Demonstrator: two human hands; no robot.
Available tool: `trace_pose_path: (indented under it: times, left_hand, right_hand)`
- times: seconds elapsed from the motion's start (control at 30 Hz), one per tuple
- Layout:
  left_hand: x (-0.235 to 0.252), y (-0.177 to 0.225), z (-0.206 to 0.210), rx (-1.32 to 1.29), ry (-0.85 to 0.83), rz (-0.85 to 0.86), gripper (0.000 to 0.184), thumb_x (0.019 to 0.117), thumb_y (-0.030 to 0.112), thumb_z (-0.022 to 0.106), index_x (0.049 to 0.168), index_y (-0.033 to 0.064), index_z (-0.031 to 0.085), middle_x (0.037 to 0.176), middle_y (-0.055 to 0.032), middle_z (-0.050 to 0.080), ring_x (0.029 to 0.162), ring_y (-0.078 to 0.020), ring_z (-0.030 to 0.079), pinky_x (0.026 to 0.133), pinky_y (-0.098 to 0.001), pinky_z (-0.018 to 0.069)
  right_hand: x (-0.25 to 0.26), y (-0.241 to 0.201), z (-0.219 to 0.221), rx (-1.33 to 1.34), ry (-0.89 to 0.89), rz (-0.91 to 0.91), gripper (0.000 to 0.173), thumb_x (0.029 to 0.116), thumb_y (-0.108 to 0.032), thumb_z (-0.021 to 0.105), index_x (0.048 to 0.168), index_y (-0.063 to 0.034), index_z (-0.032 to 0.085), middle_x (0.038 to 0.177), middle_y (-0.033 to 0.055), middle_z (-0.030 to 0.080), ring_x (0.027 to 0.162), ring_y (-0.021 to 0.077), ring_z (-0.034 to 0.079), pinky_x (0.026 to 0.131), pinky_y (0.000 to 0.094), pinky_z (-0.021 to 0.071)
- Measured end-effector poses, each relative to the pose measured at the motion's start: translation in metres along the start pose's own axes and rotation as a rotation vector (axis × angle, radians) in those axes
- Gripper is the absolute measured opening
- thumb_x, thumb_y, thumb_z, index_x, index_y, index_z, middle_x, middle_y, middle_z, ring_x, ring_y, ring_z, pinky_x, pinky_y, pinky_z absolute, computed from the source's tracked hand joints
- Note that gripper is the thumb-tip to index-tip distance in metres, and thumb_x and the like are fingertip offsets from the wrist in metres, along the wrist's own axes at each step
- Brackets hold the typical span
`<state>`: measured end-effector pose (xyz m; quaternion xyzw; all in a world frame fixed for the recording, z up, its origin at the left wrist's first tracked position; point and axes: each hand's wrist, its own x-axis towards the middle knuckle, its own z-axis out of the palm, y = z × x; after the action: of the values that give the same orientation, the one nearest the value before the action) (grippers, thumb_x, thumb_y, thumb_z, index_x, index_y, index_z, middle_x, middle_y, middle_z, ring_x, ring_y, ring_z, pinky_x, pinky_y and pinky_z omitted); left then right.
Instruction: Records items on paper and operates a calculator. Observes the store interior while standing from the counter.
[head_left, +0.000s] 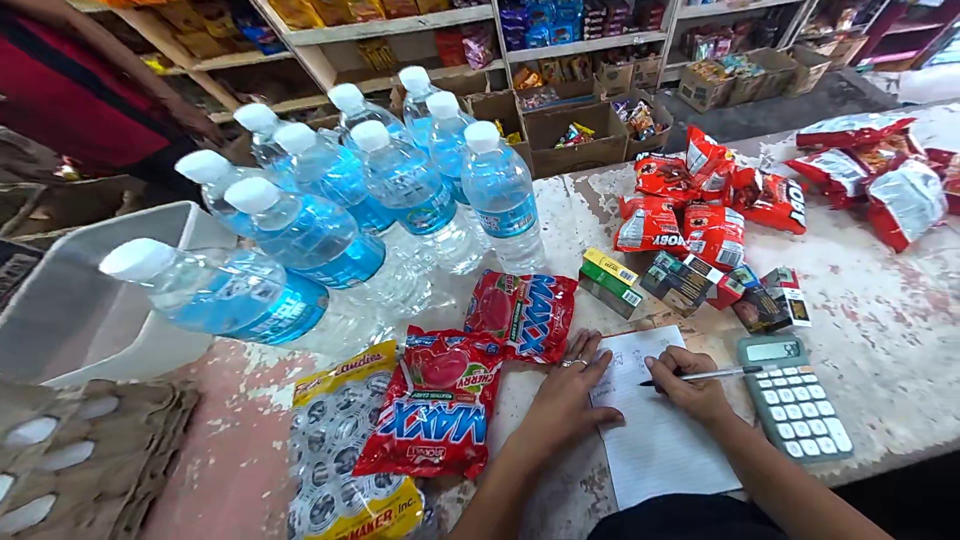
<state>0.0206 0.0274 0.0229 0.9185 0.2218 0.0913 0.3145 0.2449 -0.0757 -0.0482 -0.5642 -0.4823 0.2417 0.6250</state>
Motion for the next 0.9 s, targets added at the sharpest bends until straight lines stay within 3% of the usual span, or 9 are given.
trace_pose_path:
  times: [0.27,0.4,0.73,0.83,0.9]
  left_hand:
    - [0.005,0.013,-0.012,-0.039,-0.034,-0.044,0.086,0.078,0.041,0.085,0.15,0.0088,0.052,0.166,-0.0147,0.031,0.154,-0.0342,0.028,0.121,-0.0487,0.0318]
    - [0.006,0.016,-0.016,-0.045,-0.05,-0.072,0.085,0.0775,0.041,0.086,0.151,0.0142,0.051,0.166,-0.0181,0.029,0.153,-0.037,0.028,0.119,-0.0513,0.0349]
    - [0.009,0.017,-0.023,-0.054,-0.143,-0.125,0.084,0.0813,0.046,0.081,0.153,0.0155,0.049,0.166,-0.0201,0.028,0.153,-0.0387,0.027,0.12,-0.0509,0.0305]
    - [0.008,0.015,-0.022,-0.065,-0.125,-0.116,0.083,0.0816,0.047,0.081,0.152,0.0158,0.05,0.165,-0.02,0.03,0.153,-0.0384,0.028,0.121,-0.0508,0.0293]
    - [0.008,0.014,-0.022,-0.059,-0.113,-0.108,0.083,0.0811,0.048,0.081,0.152,0.0159,0.051,0.164,-0.0207,0.033,0.152,-0.0391,0.03,0.12,-0.051,0.031]
  right_hand:
    - [0.005,-0.012,-0.001,0.099,0.044,0.09,0.031,0.0974,-0.011,0.065,0.068,-0.0124,0.054,0.058,-0.0029,0.055,0.048,0.0088,0.056,0.042,0.0259,0.0492]
    - [0.008,-0.021,-0.001,0.121,0.061,0.151,0.031,0.0984,-0.012,0.064,0.069,-0.0116,0.055,0.058,-0.0018,0.056,0.047,0.0091,0.056,0.041,0.025,0.0485]
    - [0.021,-0.056,-0.01,0.39,0.155,0.326,0.032,0.102,-0.009,0.057,0.07,-0.0053,0.061,0.06,0.0024,0.06,0.05,0.0089,0.057,0.045,0.0222,0.0471]
    - [0.021,-0.065,-0.005,0.452,0.11,0.346,0.03,0.1,-0.01,0.062,0.071,-0.005,0.062,0.06,0.0025,0.06,0.049,0.0084,0.057,0.044,0.0219,0.0464]
    - [0.02,-0.063,0.002,0.39,0.073,0.275,0.025,0.094,-0.009,0.071,0.07,-0.0074,0.062,0.061,0.0009,0.061,0.05,0.0075,0.058,0.044,0.0219,0.0481]
